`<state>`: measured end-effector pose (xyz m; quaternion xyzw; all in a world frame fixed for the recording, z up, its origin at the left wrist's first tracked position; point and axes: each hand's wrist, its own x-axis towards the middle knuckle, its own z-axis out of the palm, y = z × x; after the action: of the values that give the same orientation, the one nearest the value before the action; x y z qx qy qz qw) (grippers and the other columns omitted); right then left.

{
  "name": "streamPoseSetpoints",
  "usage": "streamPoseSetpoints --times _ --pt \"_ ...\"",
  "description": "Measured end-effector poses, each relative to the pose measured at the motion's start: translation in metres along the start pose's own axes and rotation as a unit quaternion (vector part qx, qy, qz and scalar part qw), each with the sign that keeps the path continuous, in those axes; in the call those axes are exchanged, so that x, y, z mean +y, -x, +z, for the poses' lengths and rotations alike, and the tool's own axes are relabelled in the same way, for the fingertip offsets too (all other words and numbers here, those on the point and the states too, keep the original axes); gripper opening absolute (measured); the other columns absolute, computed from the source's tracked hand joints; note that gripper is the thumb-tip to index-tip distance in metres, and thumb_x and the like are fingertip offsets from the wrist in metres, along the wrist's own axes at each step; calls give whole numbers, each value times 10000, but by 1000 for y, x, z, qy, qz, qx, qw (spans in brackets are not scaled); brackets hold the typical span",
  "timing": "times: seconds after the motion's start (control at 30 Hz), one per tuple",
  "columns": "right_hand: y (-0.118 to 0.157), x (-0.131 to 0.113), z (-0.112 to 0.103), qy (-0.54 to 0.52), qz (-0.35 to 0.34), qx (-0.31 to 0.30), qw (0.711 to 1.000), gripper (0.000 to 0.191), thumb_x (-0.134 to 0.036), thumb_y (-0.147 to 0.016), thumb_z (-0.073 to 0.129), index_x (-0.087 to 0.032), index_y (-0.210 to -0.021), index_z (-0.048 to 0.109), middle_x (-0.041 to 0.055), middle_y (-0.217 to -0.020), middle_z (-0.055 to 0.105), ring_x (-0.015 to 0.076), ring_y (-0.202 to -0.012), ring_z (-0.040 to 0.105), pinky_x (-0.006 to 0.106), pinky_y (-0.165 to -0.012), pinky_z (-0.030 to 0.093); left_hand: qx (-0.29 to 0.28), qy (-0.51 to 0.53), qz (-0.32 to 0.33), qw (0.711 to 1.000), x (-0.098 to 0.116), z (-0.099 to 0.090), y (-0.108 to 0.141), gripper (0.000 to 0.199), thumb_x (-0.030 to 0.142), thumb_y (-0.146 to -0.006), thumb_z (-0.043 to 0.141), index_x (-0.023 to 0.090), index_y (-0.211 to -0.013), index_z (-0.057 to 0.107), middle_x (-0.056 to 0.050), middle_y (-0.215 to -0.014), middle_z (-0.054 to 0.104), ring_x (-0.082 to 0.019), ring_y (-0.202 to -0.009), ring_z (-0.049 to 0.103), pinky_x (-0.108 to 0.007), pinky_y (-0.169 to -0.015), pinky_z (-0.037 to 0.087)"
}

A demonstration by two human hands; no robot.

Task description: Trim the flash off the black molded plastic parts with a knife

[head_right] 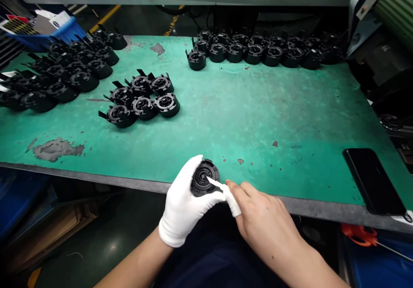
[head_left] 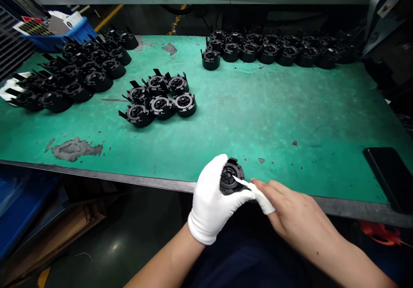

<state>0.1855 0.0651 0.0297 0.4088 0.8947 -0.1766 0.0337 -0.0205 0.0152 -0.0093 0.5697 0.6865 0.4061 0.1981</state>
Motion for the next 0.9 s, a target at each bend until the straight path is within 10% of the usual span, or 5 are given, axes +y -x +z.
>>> streamPoseSetpoints --times 0.47,0.9 --pt "1 -3 1 10 -5 40 999 521 -117 -906 408 -223 -1409 496 50 -996 662 214 -733 662 329 -593 477 -81 -42 81 992 0 -16 -29 1044 723 -631 776 183 -1447 411 -144 -1289 646 -344 -1183 630 -508 -1037 516" --pt "0 -3 -1 13 8 20 1000 532 -122 -901 419 -228 -1416 496 36 -996 654 225 -724 667 354 -582 480 -38 2 98 994 -3 -5 -20 891 571 -708 814 180 -1420 449 -144 -1398 576 -304 -1291 571 -453 -1117 482"
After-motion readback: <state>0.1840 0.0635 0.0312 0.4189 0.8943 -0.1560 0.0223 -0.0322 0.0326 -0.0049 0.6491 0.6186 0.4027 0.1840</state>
